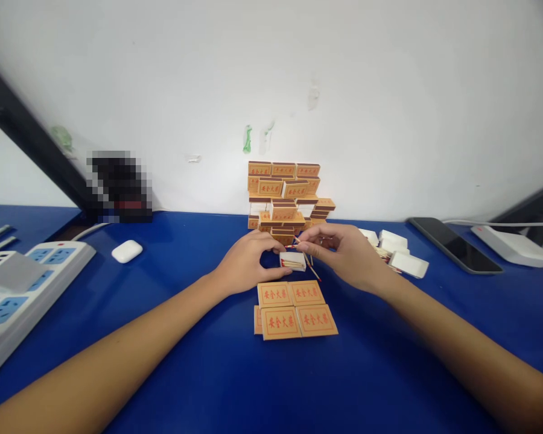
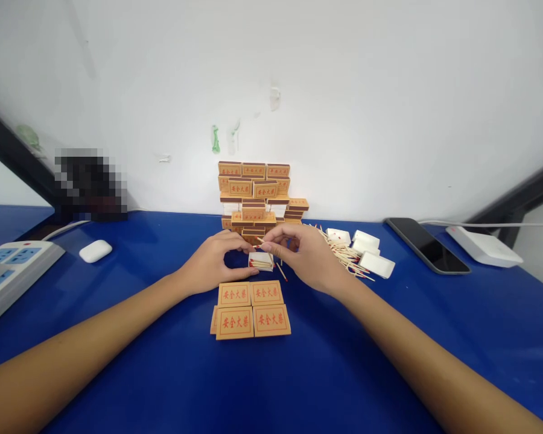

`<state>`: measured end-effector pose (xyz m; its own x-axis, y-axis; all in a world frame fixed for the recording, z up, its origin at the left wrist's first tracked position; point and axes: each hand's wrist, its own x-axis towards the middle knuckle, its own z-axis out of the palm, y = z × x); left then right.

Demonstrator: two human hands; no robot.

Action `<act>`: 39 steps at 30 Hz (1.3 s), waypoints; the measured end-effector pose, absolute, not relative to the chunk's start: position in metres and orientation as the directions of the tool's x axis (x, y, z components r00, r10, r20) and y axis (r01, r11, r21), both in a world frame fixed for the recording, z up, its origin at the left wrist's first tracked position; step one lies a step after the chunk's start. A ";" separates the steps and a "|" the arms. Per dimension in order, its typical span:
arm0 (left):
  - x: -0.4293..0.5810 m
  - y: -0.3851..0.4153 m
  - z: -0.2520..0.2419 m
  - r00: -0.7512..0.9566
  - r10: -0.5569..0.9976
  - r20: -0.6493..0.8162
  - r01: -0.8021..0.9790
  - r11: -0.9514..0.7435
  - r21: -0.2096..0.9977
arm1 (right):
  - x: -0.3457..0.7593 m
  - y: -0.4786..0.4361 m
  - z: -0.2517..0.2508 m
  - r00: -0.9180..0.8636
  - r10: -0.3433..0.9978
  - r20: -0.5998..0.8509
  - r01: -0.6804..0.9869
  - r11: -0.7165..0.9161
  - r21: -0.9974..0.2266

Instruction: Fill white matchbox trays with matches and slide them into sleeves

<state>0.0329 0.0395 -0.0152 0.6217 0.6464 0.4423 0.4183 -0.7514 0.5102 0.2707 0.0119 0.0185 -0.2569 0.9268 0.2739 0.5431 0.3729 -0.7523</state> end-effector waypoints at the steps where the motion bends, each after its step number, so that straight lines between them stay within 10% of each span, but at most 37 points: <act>1: 0.033 0.039 -0.015 0.620 0.647 0.444 0.417 -0.751 0.511 | 0.267 0.012 0.019 -0.239 0.924 0.298 0.527 0.381 -0.760; 39: 0.033 0.040 -0.014 0.621 0.663 0.418 0.425 -0.733 0.530 | 0.272 0.003 0.010 -0.241 0.927 0.288 0.593 0.375 -0.712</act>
